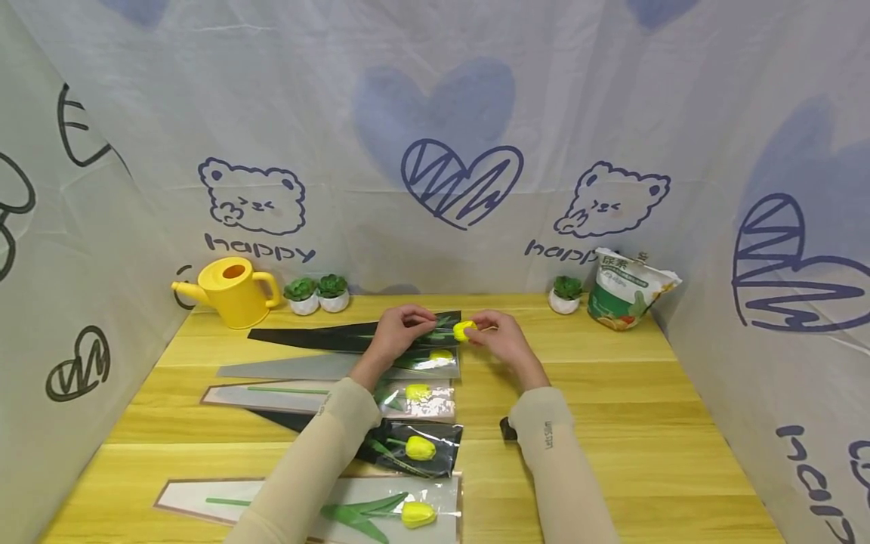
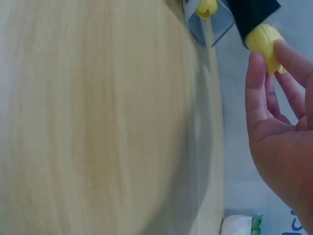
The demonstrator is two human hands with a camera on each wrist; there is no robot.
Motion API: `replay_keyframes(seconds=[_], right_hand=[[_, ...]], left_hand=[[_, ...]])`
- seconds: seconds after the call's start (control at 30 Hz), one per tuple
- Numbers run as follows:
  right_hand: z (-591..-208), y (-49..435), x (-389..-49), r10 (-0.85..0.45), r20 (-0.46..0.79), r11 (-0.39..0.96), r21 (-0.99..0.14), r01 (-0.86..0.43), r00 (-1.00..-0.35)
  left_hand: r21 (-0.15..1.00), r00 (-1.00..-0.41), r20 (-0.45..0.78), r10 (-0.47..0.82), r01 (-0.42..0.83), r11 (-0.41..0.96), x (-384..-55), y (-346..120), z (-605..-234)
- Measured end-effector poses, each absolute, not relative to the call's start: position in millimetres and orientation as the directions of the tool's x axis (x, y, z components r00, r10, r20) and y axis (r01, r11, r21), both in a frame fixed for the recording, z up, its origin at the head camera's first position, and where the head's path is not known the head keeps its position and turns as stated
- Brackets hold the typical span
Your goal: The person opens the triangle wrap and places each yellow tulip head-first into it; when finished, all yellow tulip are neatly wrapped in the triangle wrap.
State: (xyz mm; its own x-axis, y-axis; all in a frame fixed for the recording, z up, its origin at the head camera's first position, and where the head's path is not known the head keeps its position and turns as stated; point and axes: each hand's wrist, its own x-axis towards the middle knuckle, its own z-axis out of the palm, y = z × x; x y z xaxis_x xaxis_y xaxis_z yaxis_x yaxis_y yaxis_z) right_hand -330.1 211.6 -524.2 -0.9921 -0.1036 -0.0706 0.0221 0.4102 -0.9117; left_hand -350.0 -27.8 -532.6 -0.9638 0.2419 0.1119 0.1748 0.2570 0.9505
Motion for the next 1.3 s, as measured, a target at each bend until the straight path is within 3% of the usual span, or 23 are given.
replay_keyframes(seconds=[0.8, 1.1, 1.3], right_hand=[[-529.0, 198.5, -330.0, -0.066, -0.030, 0.359, -0.933, 0.004, -0.997], [-532.6, 200.2, -330.0, -0.029, -0.027, 0.332, -0.943, 0.016, -0.999], [-532.8, 203.1, -328.0, -0.033, -0.031, 0.300, -0.954, 0.020, -0.999]], left_hand=[[0.933, -0.942, 0.186, 0.279, 0.259, 0.252, -347.8, -18.1, -531.1], [0.881, -0.903, 0.200, 0.381, 0.336, 0.333, -341.0, -24.0, -521.5], [0.846, -0.907, 0.172, 0.384, 0.336, 0.413, -344.2, -53.6, -514.2]])
